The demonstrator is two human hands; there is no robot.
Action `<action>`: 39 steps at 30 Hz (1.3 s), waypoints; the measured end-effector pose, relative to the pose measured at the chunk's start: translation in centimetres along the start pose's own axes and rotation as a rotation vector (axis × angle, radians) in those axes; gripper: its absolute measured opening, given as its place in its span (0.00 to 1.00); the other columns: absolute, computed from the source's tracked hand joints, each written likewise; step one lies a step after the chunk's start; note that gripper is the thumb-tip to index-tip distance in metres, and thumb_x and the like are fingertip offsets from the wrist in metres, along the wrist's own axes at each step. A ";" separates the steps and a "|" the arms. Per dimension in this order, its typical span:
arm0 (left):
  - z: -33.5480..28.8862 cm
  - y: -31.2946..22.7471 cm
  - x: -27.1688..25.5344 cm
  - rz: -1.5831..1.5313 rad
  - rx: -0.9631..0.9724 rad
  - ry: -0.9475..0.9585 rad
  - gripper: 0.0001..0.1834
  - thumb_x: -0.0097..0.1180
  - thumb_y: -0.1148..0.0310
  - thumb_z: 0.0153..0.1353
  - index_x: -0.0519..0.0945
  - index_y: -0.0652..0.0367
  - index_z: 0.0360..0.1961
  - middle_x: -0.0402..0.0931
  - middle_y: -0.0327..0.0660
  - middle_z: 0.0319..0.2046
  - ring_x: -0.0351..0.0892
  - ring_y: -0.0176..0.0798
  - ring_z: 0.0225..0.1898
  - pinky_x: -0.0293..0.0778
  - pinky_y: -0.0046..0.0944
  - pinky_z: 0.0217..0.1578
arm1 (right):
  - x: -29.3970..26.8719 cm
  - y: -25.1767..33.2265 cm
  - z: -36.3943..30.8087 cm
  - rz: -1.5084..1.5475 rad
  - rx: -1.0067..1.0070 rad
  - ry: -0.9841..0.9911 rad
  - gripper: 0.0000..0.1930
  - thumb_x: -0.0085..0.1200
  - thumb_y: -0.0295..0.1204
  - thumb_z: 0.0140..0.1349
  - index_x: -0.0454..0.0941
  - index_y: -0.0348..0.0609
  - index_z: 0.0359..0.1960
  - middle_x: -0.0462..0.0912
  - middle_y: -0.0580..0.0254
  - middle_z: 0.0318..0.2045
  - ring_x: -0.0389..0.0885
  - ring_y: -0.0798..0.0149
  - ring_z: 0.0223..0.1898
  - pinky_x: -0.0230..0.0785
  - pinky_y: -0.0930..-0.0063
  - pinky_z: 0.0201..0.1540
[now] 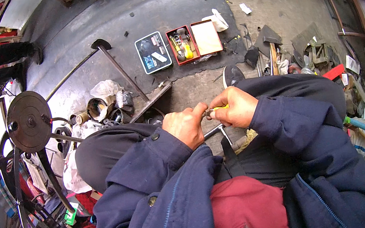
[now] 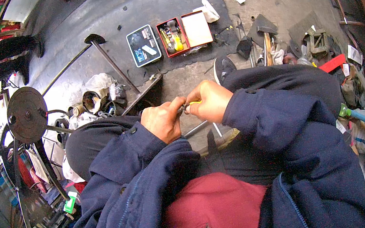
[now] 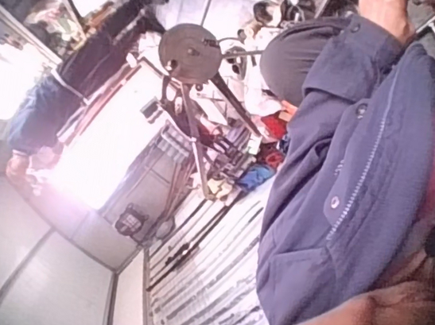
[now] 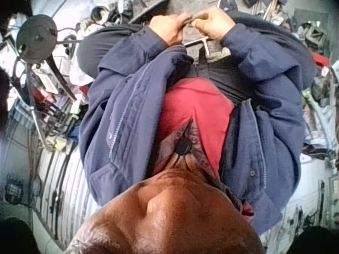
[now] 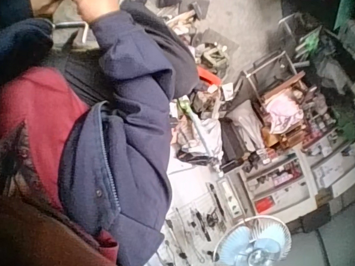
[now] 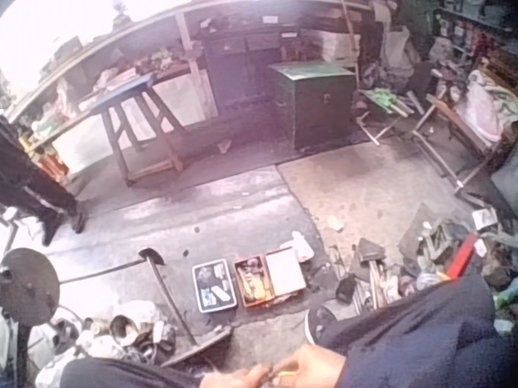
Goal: The person sits on the floor and uses a small screwdriver to pry open a black electronic device. They remove the casing to reveal the internal circuit board and continue to separate the components.
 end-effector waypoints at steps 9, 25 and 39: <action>-0.1 0.4 0.5 -0.015 0.006 -0.022 0.17 0.54 0.70 0.58 0.76 0.53 0.50 0.82 0.54 0.29 0.83 0.61 0.29 0.77 0.57 0.29 | 0.7 2.6 -0.9 -0.484 -0.378 -0.137 0.12 0.56 0.27 0.57 0.86 0.37 0.41 0.84 0.35 0.32 0.84 0.36 0.36 0.77 0.48 0.42; 0.0 0.4 1.1 0.019 -0.020 0.031 0.17 0.54 0.70 0.57 0.75 0.55 0.50 0.82 0.56 0.29 0.84 0.61 0.30 0.78 0.57 0.31 | 1.0 2.1 -0.7 -0.522 -0.396 -0.183 0.08 0.58 0.26 0.57 0.83 0.33 0.35 0.82 0.35 0.28 0.83 0.36 0.34 0.76 0.51 0.38; -0.1 0.3 1.2 0.005 -0.006 0.023 0.17 0.54 0.70 0.57 0.76 0.55 0.49 0.83 0.55 0.29 0.84 0.61 0.30 0.77 0.58 0.31 | 0.6 2.0 -0.7 -0.451 -0.435 -0.106 0.15 0.56 0.29 0.57 0.85 0.42 0.46 0.84 0.37 0.31 0.85 0.38 0.37 0.78 0.50 0.43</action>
Point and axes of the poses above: each hand's wrist, its own z-axis towards the middle knuckle, its own x-axis out of the palm, y = z × x, the point moved 7 cm from there along z, towards the middle knuckle
